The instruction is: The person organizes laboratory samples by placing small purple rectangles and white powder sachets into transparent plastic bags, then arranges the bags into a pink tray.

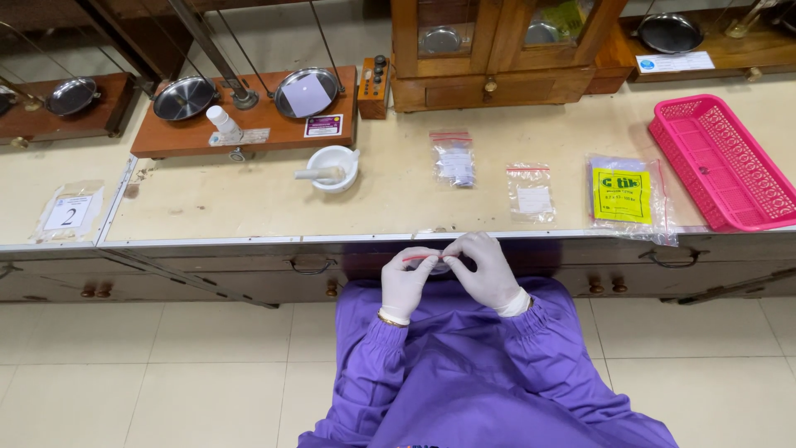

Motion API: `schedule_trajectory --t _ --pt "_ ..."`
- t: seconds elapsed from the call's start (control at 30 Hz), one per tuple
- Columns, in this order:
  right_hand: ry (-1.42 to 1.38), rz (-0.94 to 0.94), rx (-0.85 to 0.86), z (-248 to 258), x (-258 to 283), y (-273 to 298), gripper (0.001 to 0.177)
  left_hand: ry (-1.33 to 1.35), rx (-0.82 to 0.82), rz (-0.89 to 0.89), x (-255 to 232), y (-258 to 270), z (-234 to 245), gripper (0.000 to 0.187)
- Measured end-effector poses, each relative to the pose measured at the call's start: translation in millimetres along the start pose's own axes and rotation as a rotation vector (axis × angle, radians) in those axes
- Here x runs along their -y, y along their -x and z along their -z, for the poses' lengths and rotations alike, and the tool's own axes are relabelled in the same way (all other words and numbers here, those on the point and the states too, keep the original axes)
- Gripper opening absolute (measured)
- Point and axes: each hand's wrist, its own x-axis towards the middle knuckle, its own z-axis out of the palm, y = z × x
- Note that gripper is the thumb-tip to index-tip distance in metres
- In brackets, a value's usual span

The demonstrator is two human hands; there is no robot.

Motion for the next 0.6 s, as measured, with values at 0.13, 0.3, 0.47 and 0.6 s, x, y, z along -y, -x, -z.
schedule_trajectory --t 0.13,0.3,0.47,0.6 --pt "-0.03 -0.05 -0.037 -0.4 3.6 -2.3 0.011 -0.017 -0.012 0.007 3.3 -0.4 2.3 0.015" --pt "-0.016 -0.064 -0.061 1.1 2.8 -3.6 0.011 -0.006 -0.029 0.013 3.8 1.0 -1.8 0.012" --pt "-0.039 -0.093 -0.064 0.9 -5.3 -3.7 0.01 -0.033 -0.074 0.045 8.2 -4.2 4.6 0.013" --pt "-0.074 -0.097 -0.04 0.7 -1.3 -3.5 0.011 -0.045 -0.106 0.063 9.2 1.7 2.9 0.013"
